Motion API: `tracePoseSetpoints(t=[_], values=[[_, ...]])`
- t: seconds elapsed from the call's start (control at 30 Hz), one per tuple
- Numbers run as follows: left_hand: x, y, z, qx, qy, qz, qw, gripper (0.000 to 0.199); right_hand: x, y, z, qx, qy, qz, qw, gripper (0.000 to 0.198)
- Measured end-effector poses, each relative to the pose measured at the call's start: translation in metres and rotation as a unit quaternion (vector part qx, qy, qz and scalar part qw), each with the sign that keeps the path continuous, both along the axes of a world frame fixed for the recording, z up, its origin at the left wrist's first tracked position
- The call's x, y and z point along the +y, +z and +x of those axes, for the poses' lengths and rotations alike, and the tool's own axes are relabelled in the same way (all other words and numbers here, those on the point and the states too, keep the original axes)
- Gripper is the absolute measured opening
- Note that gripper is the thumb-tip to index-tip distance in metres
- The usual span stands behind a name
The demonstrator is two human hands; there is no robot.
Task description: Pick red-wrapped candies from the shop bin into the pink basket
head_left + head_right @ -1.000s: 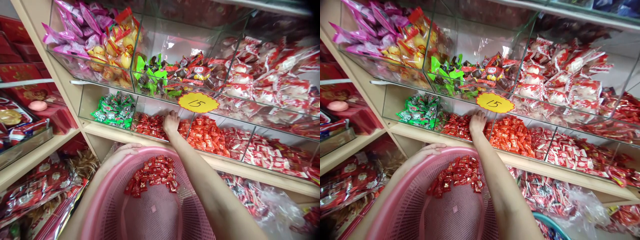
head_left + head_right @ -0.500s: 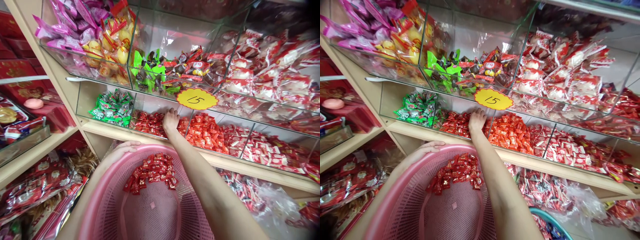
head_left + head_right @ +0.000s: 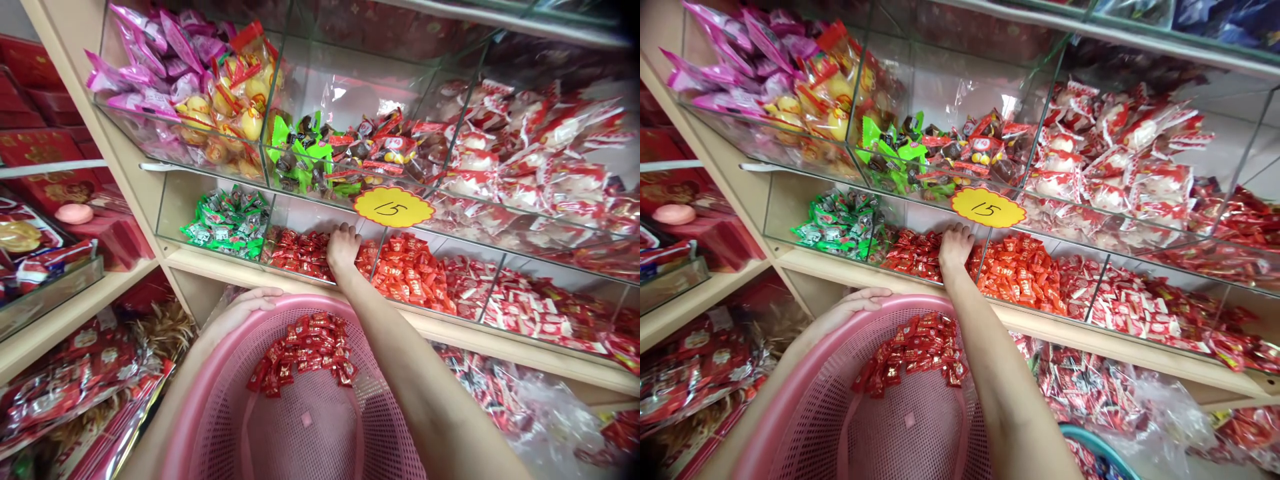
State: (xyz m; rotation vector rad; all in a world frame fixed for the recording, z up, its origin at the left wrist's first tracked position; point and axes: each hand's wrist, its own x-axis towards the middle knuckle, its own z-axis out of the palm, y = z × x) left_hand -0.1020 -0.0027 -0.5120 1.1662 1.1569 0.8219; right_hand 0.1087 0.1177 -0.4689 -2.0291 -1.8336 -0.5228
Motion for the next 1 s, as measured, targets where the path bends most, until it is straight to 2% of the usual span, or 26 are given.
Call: tracePoseSetpoints(t=[0.17,0.37,0.53,0.67,0.73,0.83,0.93,1.0], values=[[0.003,-0.009,-0.004,-0.020,-0.006,-0.003,1.000,0.041,-0.001,0.003,0.002,-0.016,0.017,0.011,1.000,0.037],[0.004,-0.010,-0.004,-0.015,-0.010,0.001,1.000,0.044,-0.018,0.025,0.007,-0.060,0.058,0.023,0.996,0.034],[-0.002,-0.005,-0.002,-0.034,-0.005,0.007,0.999,0.044,-0.060,0.041,0.004,-0.072,0.146,0.050,0.985,0.022],[-0.002,-0.008,-0.002,-0.050,-0.009,0.008,0.999,0.039,-0.108,0.044,-0.006,0.007,0.257,0.074,0.963,0.015],[-0.001,-0.010,-0.002,-0.059,-0.007,0.008,0.998,0.039,-0.133,0.040,-0.013,0.078,0.311,0.061,0.945,0.013],[0.000,-0.014,-0.001,-0.072,-0.007,0.009,0.997,0.039,-0.162,0.023,-0.025,0.180,0.366,-0.012,0.913,0.012],[0.000,-0.013,0.000,-0.069,-0.009,0.011,0.998,0.040,-0.175,0.000,-0.036,0.231,0.383,-0.091,0.890,0.015],[-0.002,-0.009,-0.001,-0.043,-0.011,0.033,0.998,0.040,-0.177,-0.015,-0.041,0.231,0.378,-0.115,0.889,0.017]])
